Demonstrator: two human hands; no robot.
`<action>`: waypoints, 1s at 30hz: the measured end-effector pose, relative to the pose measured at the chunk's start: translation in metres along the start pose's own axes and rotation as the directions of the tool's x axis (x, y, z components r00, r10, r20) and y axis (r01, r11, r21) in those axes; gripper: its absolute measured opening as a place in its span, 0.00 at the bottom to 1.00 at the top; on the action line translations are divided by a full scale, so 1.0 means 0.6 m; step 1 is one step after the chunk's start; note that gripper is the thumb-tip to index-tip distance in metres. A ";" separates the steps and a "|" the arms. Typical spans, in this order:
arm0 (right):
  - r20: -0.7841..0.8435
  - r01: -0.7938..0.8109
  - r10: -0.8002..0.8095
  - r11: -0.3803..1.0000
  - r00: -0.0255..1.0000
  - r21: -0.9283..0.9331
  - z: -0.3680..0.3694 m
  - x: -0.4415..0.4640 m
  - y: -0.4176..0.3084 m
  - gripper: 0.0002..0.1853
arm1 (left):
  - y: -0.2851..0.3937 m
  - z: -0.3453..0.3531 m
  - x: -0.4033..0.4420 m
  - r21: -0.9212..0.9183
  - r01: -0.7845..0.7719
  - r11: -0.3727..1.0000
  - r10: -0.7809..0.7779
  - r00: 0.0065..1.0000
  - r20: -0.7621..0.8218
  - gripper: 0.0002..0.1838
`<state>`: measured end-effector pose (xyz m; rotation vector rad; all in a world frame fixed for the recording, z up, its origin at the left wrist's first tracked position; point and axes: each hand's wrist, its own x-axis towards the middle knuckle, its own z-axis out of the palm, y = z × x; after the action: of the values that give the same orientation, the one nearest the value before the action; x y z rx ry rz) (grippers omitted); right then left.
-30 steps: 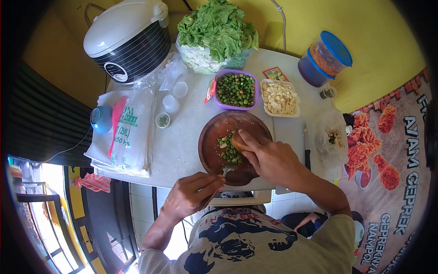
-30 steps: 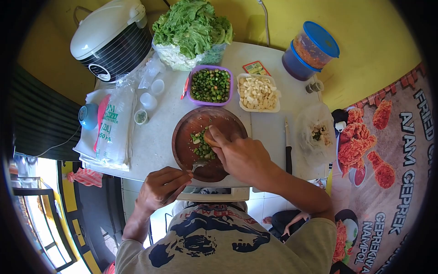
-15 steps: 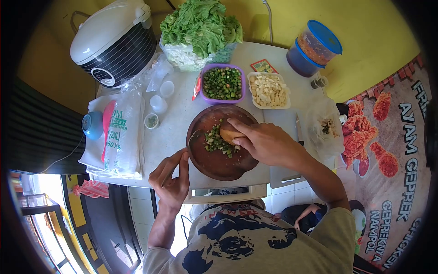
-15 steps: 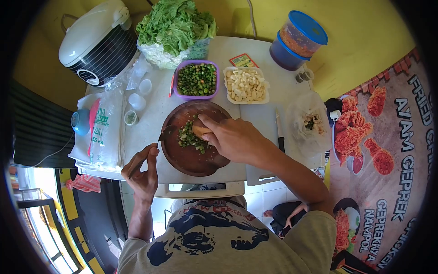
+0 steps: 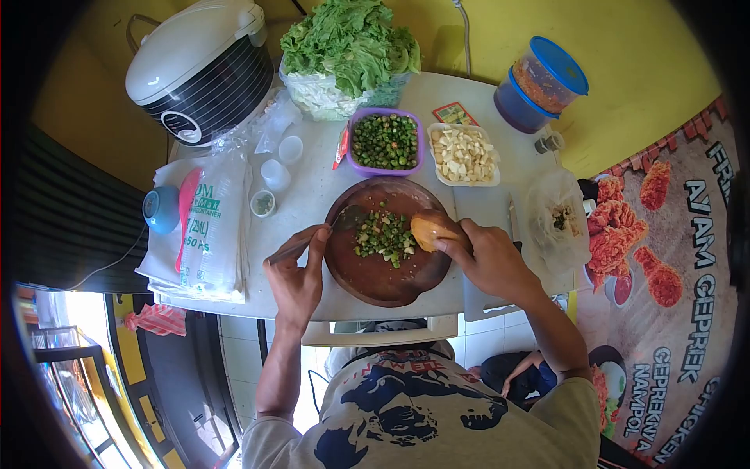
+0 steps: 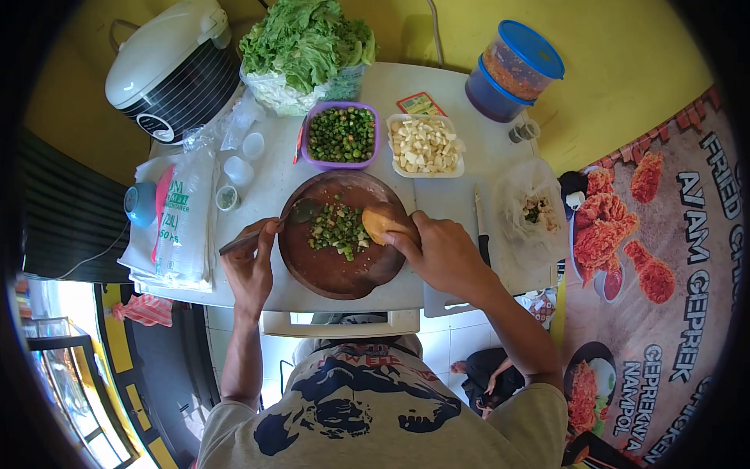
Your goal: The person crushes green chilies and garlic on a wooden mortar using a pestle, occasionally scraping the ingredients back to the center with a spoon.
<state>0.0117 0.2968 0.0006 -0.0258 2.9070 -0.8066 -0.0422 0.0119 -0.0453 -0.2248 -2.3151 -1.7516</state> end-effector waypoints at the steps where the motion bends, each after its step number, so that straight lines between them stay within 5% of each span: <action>1: 0.000 0.006 -0.006 1.000 1.000 0.000 0.004 0.002 0.004 0.25 | -0.002 0.001 0.005 -0.093 0.086 0.992 -0.083 0.996 0.037 0.11; 4: -0.075 0.018 -0.014 0.998 0.997 0.053 0.008 0.010 0.011 0.26 | -0.010 0.007 0.009 -0.129 0.102 0.986 -0.096 0.994 0.053 0.14; 10: 0.127 -0.235 0.200 0.875 0.972 0.422 0.010 -0.003 -0.004 0.31 | -0.005 -0.002 -0.002 -0.120 0.123 0.985 -0.114 0.990 0.080 0.13; 12: 0.046 -0.098 0.088 0.947 0.995 0.307 0.016 -0.007 0.004 0.31 | -0.001 -0.005 -0.010 -0.112 0.127 0.986 -0.116 0.989 0.093 0.13; 16: 0.070 -0.085 0.072 0.974 0.995 0.211 0.000 -0.021 -0.013 0.29 | 0.019 -0.006 -0.019 -0.024 0.048 0.999 -0.046 0.998 0.048 0.10; 18: 0.064 0.097 -0.099 0.995 0.993 0.038 0.008 -0.037 -0.027 0.27 | 0.025 -0.004 -0.016 0.136 -0.010 0.991 0.006 0.999 0.032 0.08; 21: 0.003 0.279 -0.285 0.937 0.959 -0.210 0.052 -0.042 -0.049 0.25 | 0.035 0.009 -0.021 0.075 0.039 0.996 -0.046 0.994 0.097 0.07; 25: 0.070 0.190 -0.177 0.925 0.982 -0.329 0.049 -0.021 -0.091 0.23 | 0.040 0.009 -0.022 0.161 -0.161 0.974 0.148 0.985 0.089 0.05; 30: 0.278 0.223 -0.141 0.931 0.950 -0.290 0.013 0.027 -0.094 0.27 | 0.047 -0.020 -0.029 0.214 -0.167 0.962 0.162 0.986 0.043 0.04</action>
<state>-0.0043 0.2436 0.0210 -0.4074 2.7792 -0.3148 -0.0171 0.0086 -0.0209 -0.3896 -2.4050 -1.4129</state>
